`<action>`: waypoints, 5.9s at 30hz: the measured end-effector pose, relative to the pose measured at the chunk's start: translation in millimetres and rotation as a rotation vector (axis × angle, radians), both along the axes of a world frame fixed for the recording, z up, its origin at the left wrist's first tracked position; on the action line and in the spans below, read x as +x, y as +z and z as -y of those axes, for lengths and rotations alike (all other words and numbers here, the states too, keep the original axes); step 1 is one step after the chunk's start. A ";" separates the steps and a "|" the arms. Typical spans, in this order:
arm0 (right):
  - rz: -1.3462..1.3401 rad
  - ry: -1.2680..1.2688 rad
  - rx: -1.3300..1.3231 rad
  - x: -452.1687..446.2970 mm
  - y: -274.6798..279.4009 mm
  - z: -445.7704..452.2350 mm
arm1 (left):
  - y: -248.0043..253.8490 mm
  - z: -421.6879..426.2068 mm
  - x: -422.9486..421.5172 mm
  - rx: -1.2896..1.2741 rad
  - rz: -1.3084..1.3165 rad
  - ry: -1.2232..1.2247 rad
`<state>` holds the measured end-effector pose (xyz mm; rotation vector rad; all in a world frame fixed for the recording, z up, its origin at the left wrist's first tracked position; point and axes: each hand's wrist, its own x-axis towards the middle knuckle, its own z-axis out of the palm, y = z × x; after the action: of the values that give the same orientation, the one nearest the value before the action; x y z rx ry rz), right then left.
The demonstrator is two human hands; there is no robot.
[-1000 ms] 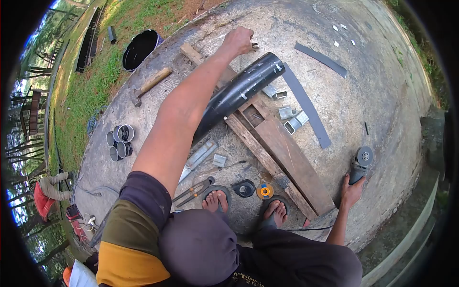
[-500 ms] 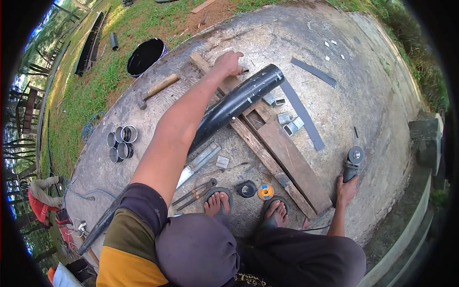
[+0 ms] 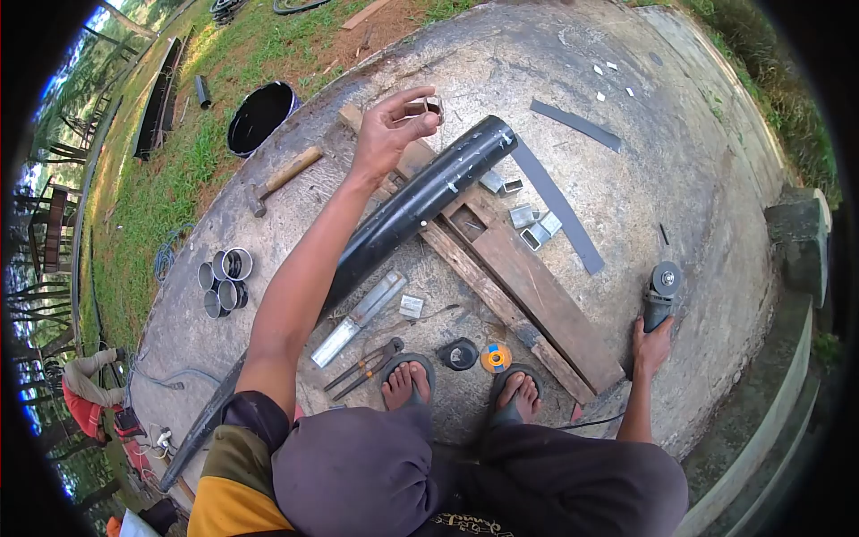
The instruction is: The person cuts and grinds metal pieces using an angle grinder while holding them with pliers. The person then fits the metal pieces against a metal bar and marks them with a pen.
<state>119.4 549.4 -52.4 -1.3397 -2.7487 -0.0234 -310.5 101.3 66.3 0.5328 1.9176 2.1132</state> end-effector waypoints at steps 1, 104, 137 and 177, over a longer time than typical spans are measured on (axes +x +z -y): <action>-0.002 -0.008 -0.003 0.3 -2.1 -1.4 | 13.1 12.1 21.2 0.013 -0.014 0.005; -0.423 0.686 -0.389 -77.3 79.0 196.6 | -44.1 -23.1 255.7 -0.653 -0.340 -0.063; -0.492 0.658 -0.550 -99.0 74.5 211.1 | -65.9 -49.8 271.0 -0.599 -0.164 0.021; -0.490 0.693 -0.309 -69.6 57.3 196.8 | -35.1 -27.6 262.3 0.070 0.412 0.074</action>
<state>49.8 352.7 4.9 -0.2851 -2.6618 0.6887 -48.2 128.9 31.2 0.0285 1.6574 2.1347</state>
